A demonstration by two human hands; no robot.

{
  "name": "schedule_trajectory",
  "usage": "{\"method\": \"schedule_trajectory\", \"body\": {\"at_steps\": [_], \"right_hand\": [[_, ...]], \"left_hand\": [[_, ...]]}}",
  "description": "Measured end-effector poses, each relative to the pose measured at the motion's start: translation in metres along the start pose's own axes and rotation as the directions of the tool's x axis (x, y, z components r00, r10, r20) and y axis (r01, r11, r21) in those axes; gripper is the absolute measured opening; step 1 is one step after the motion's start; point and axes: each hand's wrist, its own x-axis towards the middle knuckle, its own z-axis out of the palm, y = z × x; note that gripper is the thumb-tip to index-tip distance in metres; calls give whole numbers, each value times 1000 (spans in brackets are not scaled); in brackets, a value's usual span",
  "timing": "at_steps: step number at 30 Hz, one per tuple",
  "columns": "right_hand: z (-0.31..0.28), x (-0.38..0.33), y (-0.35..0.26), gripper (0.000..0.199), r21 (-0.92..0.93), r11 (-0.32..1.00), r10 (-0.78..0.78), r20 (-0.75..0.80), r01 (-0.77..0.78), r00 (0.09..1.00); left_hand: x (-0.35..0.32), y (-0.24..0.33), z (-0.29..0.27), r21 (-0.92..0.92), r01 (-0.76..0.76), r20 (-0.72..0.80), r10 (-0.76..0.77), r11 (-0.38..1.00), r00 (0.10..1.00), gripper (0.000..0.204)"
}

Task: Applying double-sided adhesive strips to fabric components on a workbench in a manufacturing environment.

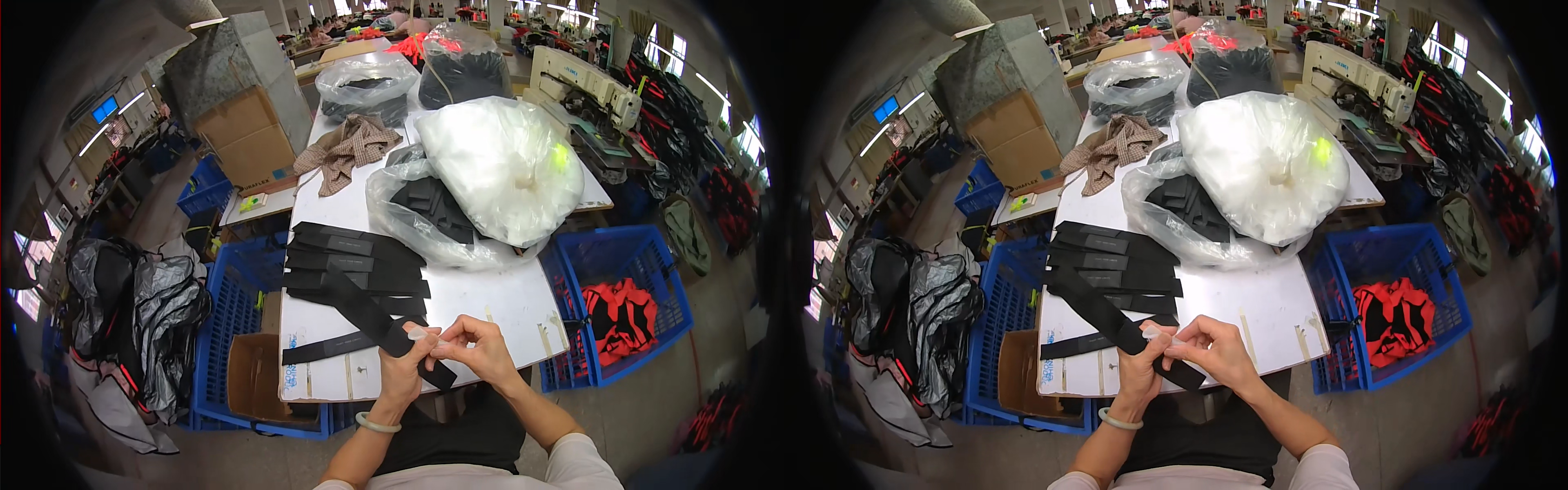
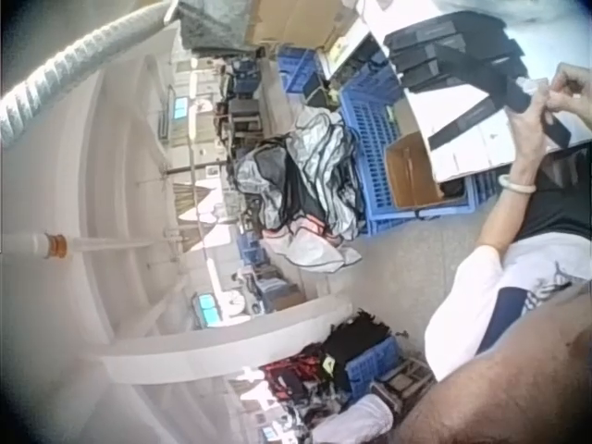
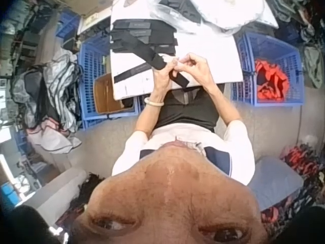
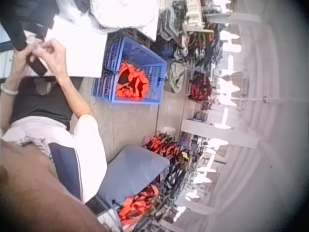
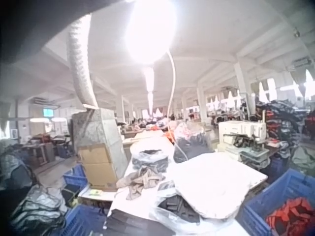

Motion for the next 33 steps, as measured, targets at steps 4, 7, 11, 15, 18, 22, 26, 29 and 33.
{"method": "schedule_trajectory", "body": {"at_steps": [4, 7, 11, 15, 18, 22, 26, 29, 33], "right_hand": [[-5, 1, -7, 19, -27, 996, -82, -69, 80, 994], [-21, -7, -22, 17, -116, 978, -165, 57, 170, 985], [-17, -2, -21, 15, -214, 967, -103, 177, 141, 979], [-8, 2, -14, 15, -249, 953, -129, 179, 171, 975], [1, -2, -11, 16, -298, 926, -198, 145, 234, 969], [14, -8, -10, 20, -534, 770, -386, 42, 348, 921], [28, -7, -9, 24, -629, 682, -467, 18, 373, 884], [27, -1, -9, 23, -566, 743, -396, 60, 358, 916], [5, -11, -24, 25, -475, 827, -257, 160, 302, 953]], "left_hand": [[24, 16, -4, -269, 51, -266, -126, 962, 956, 28], [46, 32, -29, -622, 129, -189, -308, 773, 932, 42], [50, 34, -35, -771, 176, -102, -391, 612, 915, 40], [40, 25, -30, -742, 145, -107, -329, 655, 938, 41], [29, 22, -24, -633, 121, -110, -244, 764, 964, 43], [22, 19, -19, -595, 63, -152, -189, 801, 970, 43], [19, 10, -7, -556, -2, -171, -112, 831, 979, 43], [18, 8, -8, -563, 17, -132, -110, 827, 985, 43], [26, 16, -25, -668, 17, -125, -135, 744, 983, 43]]}}
